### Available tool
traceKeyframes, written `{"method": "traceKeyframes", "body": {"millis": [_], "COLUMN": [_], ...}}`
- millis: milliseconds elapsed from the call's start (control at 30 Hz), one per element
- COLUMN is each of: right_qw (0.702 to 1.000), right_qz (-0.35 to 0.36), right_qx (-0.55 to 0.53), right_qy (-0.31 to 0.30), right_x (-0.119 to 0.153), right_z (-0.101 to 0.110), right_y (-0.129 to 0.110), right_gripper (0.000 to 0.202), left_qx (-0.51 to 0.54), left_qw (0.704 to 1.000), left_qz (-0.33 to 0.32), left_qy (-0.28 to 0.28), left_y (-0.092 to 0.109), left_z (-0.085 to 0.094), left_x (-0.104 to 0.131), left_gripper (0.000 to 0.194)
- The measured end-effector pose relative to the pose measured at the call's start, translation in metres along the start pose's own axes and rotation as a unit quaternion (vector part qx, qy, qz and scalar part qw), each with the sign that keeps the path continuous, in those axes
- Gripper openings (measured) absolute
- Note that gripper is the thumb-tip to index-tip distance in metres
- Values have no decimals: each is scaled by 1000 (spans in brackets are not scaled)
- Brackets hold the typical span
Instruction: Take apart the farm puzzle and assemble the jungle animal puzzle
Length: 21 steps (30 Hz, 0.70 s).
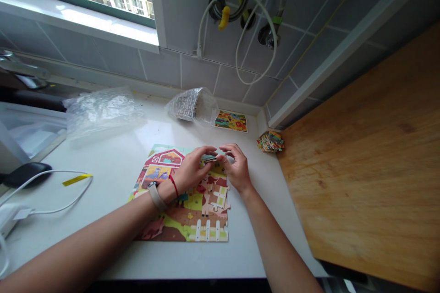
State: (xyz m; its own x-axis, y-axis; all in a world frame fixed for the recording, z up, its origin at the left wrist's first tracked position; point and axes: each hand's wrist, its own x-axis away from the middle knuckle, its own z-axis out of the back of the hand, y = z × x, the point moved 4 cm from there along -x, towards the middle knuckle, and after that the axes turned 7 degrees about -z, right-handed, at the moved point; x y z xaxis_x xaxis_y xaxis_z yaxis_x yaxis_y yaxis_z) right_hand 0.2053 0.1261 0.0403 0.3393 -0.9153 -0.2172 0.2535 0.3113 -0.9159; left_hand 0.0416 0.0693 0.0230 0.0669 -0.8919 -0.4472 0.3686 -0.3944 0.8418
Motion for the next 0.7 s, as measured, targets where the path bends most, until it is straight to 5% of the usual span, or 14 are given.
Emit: {"method": "traceKeyframes", "body": {"millis": [133, 300, 400, 467, 533, 700], "right_qw": [999, 995, 986, 949, 912, 875], "right_qz": [-41, -82, -115, -139, -137, -134], "right_qx": [-11, 17, 77, 131, 177, 314], "right_qy": [34, 49, -91, -249, -344, -344], "right_x": [-7, -10, -3, 9, 21, 31], "right_z": [19, 33, 31, 25, 22, 15], "right_y": [5, 3, -7, -13, -18, -17], "right_gripper": [43, 39, 36, 36, 51, 50], "left_qx": [-16, 44, 12, -28, -52, -32], "left_qw": [1000, 998, 1000, 999, 998, 998], "left_qz": [2, 19, 23, 18, 14, 32], "left_qy": [-9, 48, 17, -15, -28, -35], "left_y": [-1, -1, -5, -7, -6, 0], "left_z": [-1, 2, -1, -4, -5, -3], "left_x": [-2, -3, -2, -1, 0, -3], "left_gripper": [21, 18, 23, 26, 24, 16]}}
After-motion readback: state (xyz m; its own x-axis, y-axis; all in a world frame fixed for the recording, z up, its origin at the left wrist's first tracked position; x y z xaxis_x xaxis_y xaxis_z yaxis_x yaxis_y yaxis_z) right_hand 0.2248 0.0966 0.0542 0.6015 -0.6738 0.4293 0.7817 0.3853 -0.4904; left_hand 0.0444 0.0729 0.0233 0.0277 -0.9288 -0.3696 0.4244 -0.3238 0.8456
